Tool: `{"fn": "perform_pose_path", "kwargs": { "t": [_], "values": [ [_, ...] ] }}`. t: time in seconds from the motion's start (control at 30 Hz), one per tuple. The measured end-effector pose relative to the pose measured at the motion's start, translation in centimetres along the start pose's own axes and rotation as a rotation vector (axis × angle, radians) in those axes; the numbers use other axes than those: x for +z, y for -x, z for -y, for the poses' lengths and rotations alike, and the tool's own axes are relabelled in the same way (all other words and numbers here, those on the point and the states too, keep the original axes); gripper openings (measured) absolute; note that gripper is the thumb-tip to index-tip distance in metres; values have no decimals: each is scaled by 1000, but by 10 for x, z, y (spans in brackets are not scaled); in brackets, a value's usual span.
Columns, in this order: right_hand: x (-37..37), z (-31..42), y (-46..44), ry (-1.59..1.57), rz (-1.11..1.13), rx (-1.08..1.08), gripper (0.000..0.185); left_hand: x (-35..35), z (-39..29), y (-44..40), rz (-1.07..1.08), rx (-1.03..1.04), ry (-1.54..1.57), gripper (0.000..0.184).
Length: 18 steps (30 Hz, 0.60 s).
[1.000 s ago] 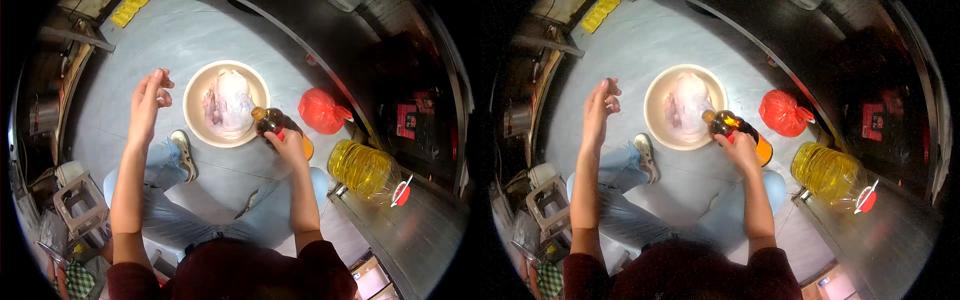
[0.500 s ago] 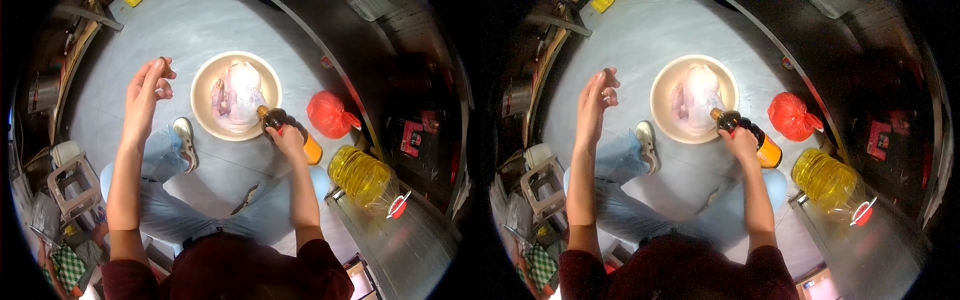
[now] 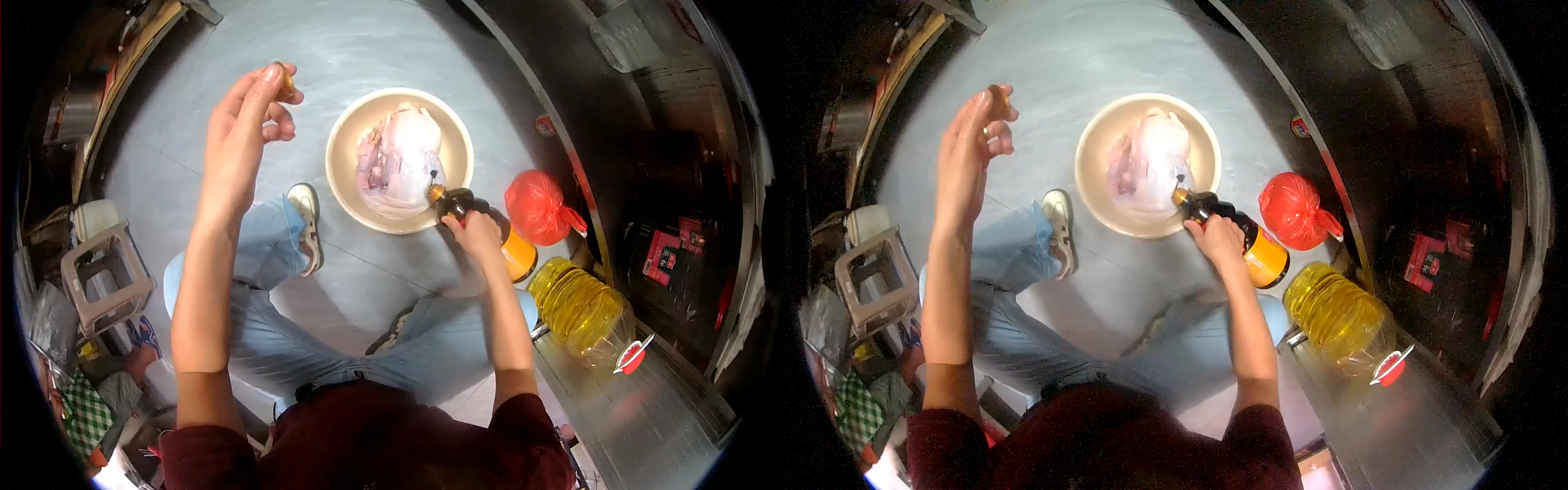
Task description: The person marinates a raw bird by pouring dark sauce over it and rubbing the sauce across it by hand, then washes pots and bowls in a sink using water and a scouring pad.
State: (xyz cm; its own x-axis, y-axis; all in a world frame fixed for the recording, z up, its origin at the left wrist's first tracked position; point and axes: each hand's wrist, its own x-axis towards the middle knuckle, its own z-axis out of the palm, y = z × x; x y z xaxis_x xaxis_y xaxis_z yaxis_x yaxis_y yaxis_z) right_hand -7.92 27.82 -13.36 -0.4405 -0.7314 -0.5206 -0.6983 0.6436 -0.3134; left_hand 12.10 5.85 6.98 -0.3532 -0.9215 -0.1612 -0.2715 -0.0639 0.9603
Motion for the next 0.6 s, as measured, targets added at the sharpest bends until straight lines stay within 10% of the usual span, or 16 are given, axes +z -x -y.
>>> {"fn": "perform_pose_path", "kwargs": {
  "t": [0.6],
  "values": [
    [-52,50,-43,172,23,-168,48,-17,-11,5,-12,41,67,38]
  ]
}}
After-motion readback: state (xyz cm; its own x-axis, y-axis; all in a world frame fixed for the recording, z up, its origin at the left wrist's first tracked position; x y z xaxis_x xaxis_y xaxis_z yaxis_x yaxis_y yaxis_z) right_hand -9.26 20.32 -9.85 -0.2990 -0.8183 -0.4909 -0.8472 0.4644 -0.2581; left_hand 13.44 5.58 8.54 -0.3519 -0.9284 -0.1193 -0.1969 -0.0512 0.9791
